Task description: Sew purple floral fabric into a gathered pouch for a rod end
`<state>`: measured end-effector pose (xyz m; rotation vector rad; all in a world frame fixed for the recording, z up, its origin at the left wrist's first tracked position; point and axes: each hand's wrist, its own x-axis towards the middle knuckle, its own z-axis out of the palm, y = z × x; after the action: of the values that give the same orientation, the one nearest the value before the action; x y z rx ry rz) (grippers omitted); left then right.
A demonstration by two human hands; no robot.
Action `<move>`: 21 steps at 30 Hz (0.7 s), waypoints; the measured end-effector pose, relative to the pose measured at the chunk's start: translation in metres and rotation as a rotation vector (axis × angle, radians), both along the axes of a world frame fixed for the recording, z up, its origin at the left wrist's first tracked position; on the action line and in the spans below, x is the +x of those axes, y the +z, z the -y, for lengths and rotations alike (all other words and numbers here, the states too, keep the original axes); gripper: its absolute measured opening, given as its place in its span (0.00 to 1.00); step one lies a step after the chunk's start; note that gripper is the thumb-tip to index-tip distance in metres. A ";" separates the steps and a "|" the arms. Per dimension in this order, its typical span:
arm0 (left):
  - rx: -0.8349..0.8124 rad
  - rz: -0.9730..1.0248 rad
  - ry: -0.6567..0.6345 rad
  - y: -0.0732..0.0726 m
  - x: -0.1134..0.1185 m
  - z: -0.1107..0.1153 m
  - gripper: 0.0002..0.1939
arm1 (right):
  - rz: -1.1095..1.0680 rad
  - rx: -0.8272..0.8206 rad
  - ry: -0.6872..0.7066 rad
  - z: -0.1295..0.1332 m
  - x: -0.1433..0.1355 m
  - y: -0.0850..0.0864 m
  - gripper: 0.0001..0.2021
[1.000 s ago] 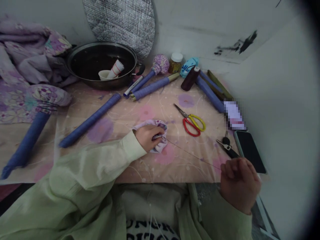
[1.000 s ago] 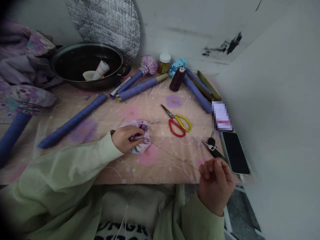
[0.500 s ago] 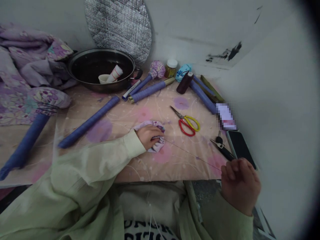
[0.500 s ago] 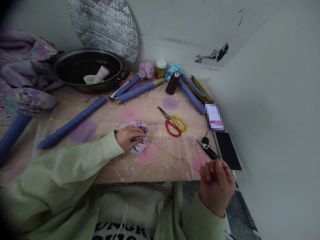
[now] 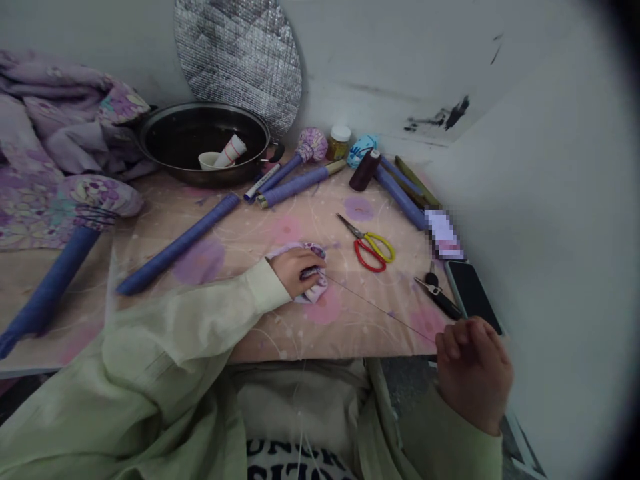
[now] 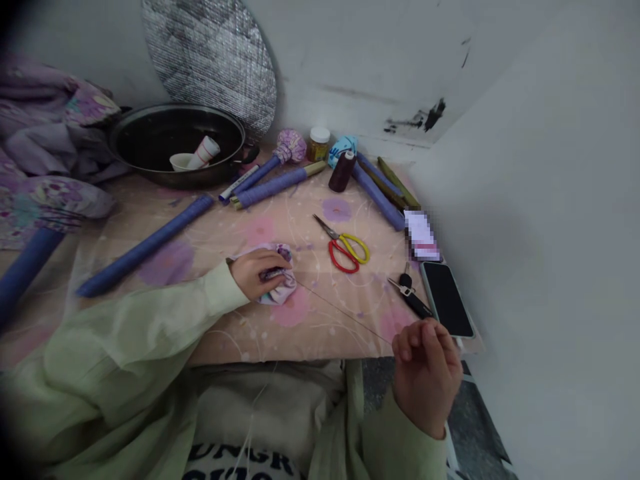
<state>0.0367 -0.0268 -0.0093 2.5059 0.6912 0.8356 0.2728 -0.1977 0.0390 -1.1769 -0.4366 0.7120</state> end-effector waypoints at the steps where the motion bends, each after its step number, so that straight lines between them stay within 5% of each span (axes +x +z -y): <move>1: 0.013 0.005 0.008 0.004 -0.001 0.000 0.10 | 0.003 0.002 0.000 0.001 -0.001 0.002 0.07; 4: 0.017 0.078 0.072 0.019 -0.005 0.011 0.09 | 0.005 0.013 0.013 0.004 -0.004 0.008 0.07; 6: -0.141 0.198 0.174 0.029 -0.007 0.028 0.08 | 0.002 0.018 0.023 0.007 -0.006 0.012 0.06; 8: -0.597 0.308 0.181 0.036 -0.007 0.048 0.08 | -0.008 0.017 0.041 0.011 -0.008 0.014 0.05; 11: -1.443 0.402 0.020 0.035 -0.001 0.070 0.13 | -0.017 0.010 0.079 0.015 -0.009 0.016 0.05; 13: -1.752 0.509 0.030 0.030 0.006 0.072 0.12 | -0.016 0.005 0.103 0.017 -0.009 0.016 0.05; 16: -1.893 0.698 0.078 0.026 0.018 0.062 0.08 | -0.022 0.004 0.112 0.019 -0.008 0.015 0.03; 21: -1.900 0.936 0.218 0.029 0.028 0.054 0.13 | -0.063 -0.039 0.103 0.019 -0.006 0.011 0.04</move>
<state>0.0645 -0.0807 0.0195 0.2902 0.7443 0.6601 0.2669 -0.2164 0.0504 -1.1712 -0.4340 0.8478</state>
